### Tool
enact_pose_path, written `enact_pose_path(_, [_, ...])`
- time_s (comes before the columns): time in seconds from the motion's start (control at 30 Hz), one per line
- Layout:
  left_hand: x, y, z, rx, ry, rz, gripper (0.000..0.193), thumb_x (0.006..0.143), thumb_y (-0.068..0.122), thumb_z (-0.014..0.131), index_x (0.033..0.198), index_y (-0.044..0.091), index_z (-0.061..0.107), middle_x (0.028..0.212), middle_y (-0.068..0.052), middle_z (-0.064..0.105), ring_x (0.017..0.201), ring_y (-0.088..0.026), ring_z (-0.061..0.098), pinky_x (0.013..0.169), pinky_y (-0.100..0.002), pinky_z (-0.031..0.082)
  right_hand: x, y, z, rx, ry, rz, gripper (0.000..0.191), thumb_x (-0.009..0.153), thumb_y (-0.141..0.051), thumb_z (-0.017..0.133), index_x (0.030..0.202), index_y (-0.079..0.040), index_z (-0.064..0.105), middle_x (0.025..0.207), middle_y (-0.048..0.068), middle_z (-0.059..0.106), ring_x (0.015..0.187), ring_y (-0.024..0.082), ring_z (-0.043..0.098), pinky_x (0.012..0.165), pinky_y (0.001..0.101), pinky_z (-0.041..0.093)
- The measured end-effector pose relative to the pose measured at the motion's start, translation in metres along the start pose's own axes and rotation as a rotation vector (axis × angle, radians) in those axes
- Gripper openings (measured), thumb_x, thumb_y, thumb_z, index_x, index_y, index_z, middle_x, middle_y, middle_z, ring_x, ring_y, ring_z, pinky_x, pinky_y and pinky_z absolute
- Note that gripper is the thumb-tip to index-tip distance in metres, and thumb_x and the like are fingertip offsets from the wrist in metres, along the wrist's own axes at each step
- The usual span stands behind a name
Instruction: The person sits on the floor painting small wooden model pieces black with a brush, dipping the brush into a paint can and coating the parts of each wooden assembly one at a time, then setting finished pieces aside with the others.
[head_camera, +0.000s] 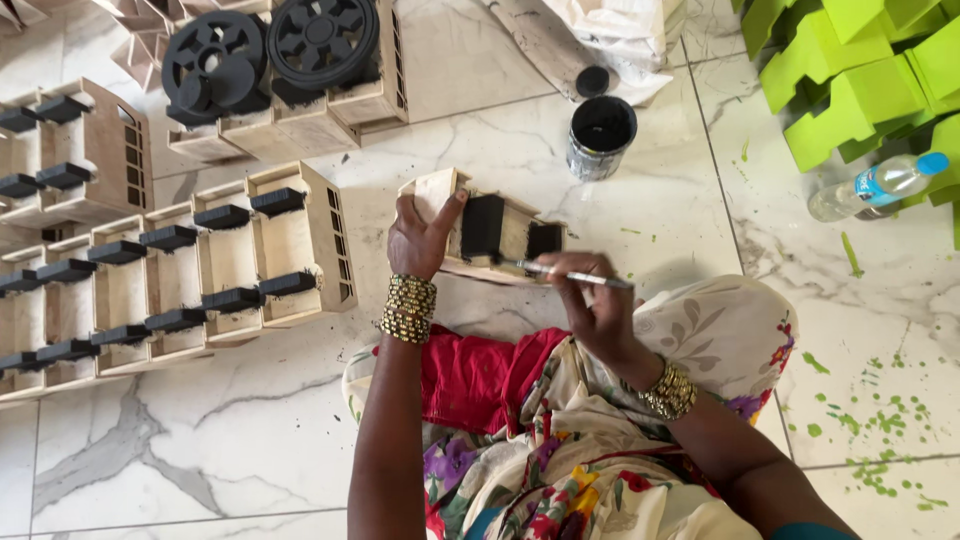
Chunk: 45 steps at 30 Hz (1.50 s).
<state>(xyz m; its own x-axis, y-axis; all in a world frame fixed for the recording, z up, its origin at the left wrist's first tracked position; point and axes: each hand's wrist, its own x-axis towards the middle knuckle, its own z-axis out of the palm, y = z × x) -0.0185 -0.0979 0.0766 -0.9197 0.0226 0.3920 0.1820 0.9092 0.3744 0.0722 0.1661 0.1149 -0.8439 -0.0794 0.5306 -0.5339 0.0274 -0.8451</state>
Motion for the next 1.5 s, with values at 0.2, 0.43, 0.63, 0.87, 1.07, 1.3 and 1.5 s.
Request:
enact_pose_path(0.2, [0.007,0.051,-0.017,-0.276,-0.131,-0.452,0.094,0.076,0.071,0.074,0.134,0.0,0.052,0.088,-0.022,0.072,0.075,-0.038,0.075,0.063,-0.046,0.059,0.051,-0.004,0.006,-0.227,0.13,-0.148,0.015,0.107,-0.004,0.065,0.115,0.002,0.054,0.109,0.019,0.072,0.102,0.025,0.076,0.086,0.0332,0.066])
enact_pose_path(0.43, [-0.006,0.083,-0.023,-0.286,-0.018,-0.359,0.092,0.075,0.072,0.076,0.127,-0.001,0.056,0.092,-0.026,0.073,0.084,-0.044,0.073,0.072,-0.052,0.056,0.015,-0.019,0.022,-0.333,-0.017,-0.214,0.016,0.105,-0.001,0.063,0.114,0.002,0.05,0.105,0.019,0.069,0.094,0.026,0.076,0.074,0.032,0.063])
enact_pose_path(0.63, [-0.007,0.085,-0.016,-0.235,-0.023,-0.319,0.095,0.075,0.074,0.076,0.125,-0.003,0.054,0.094,-0.028,0.071,0.083,-0.044,0.071,0.071,-0.053,0.055,0.041,-0.009,0.015,-0.466,0.095,-0.163,0.013,0.105,-0.002,0.064,0.114,-0.001,0.054,0.102,0.016,0.072,0.09,0.024,0.077,0.073,0.0334,0.063])
enact_pose_path(0.87, [-0.007,0.081,-0.02,-0.251,-0.09,-0.443,0.096,0.074,0.076,0.073,0.126,-0.002,0.054,0.089,-0.025,0.071,0.08,-0.042,0.072,0.071,-0.052,0.055,0.015,-0.011,0.019,-0.307,-0.05,-0.137,0.013,0.106,-0.004,0.059,0.114,0.002,0.051,0.106,0.019,0.07,0.094,0.024,0.077,0.072,0.0288,0.065])
enact_pose_path(1.07, [0.001,0.068,-0.02,-0.301,-0.041,-0.408,0.088,0.077,0.073,0.074,0.121,0.0,0.057,0.092,-0.024,0.073,0.085,-0.042,0.073,0.075,-0.051,0.056,-0.005,-0.014,0.006,-0.112,0.074,-0.054,0.011,0.107,-0.005,0.06,0.114,-0.001,0.053,0.111,0.017,0.071,0.095,0.021,0.074,0.082,0.0291,0.066])
enact_pose_path(1.3, [0.002,0.066,-0.027,-0.325,-0.028,-0.4,0.09,0.076,0.07,0.075,0.127,-0.002,0.053,0.094,-0.026,0.072,0.086,-0.045,0.071,0.075,-0.053,0.055,0.009,-0.007,0.002,-0.162,0.065,0.037,0.005,0.104,0.0,0.059,0.108,0.0,0.056,0.116,0.021,0.072,0.095,0.02,0.074,0.072,0.0243,0.064])
enact_pose_path(1.5, [0.0,0.056,-0.034,-0.339,-0.079,-0.452,0.077,0.078,0.068,0.075,0.11,0.0,0.058,0.09,-0.024,0.072,0.083,-0.042,0.072,0.075,-0.051,0.056,-0.026,-0.018,-0.011,0.139,-0.095,0.136,0.005,0.106,-0.002,0.059,0.108,-0.001,0.054,0.117,0.021,0.07,0.101,0.019,0.072,0.088,0.0278,0.064])
